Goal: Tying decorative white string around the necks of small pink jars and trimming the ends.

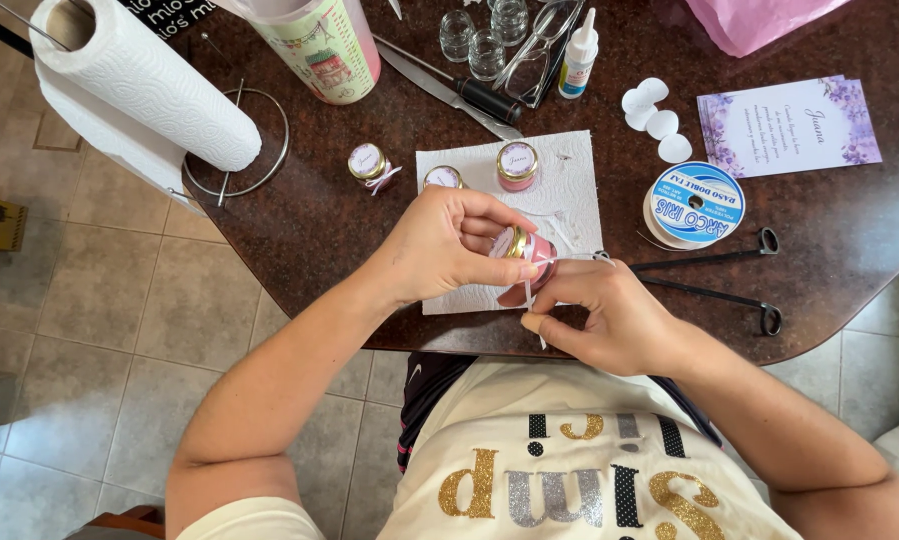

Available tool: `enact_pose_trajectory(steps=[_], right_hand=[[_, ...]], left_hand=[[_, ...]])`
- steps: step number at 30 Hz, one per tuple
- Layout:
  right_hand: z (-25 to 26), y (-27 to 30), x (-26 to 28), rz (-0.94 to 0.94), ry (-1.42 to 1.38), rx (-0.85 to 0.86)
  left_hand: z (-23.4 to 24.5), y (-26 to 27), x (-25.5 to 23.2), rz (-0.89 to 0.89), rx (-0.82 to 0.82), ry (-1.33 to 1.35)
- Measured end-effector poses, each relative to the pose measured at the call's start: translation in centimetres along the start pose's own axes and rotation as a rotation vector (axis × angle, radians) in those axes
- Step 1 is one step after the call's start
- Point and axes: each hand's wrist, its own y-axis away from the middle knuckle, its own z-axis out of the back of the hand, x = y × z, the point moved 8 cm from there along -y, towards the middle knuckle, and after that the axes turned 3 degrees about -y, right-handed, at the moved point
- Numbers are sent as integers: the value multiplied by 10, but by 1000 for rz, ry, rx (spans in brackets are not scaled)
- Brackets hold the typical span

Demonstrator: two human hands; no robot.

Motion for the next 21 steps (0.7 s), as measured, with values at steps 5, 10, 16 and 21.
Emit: enact_pose_trajectory(steps=[5, 10, 16, 21], right_hand=[[-11, 3, 0, -82, 64, 131], [-20, 32, -15, -426, 345, 469], [2, 52, -28, -535, 325, 358], [22, 45, -31, -291, 289, 6]], left_hand=[[-1, -1, 5, 36, 40, -113], [-9, 7, -5, 47, 98, -499], [-18, 2, 23, -175, 86, -1123], [-23, 19, 22, -295, 8, -1109]])
